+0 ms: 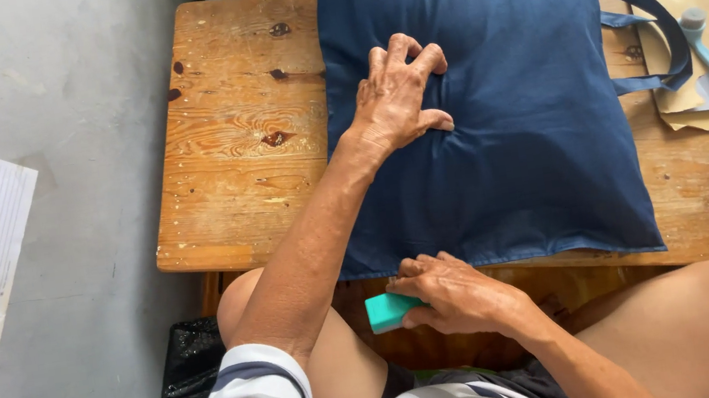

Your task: The person scrubs the surface of a blue pillow with a green brush while sitting on the floor. They flip the pillow over to clean both sides and continue scrubbing the fabric.

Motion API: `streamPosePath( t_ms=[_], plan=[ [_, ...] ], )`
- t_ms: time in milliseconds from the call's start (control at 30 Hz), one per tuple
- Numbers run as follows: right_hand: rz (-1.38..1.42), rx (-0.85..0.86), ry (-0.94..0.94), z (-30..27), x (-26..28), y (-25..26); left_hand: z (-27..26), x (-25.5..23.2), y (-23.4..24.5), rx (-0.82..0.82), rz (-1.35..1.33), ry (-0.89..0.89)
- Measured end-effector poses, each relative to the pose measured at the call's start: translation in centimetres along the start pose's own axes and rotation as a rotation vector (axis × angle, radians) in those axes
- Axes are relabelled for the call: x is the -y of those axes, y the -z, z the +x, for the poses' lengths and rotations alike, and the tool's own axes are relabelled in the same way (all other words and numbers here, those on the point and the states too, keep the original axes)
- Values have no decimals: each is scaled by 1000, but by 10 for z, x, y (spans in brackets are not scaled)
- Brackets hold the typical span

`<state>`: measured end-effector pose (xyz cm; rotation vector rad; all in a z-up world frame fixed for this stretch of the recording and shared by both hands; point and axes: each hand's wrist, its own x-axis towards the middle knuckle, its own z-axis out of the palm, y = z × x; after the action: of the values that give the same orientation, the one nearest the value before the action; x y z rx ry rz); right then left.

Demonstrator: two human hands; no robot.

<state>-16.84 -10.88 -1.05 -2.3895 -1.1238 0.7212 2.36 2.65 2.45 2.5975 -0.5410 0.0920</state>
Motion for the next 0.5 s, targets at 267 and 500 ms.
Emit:
streamPosePath(
  t_ms=[267, 500],
  plan=[
    [-664, -1152, -246, 62, -14, 39, 8, -1, -4, 72, -42, 88],
    [-639, -1103, -187, 98, -10, -21, 1, 1, -8, 71, -3, 112]
  ],
)
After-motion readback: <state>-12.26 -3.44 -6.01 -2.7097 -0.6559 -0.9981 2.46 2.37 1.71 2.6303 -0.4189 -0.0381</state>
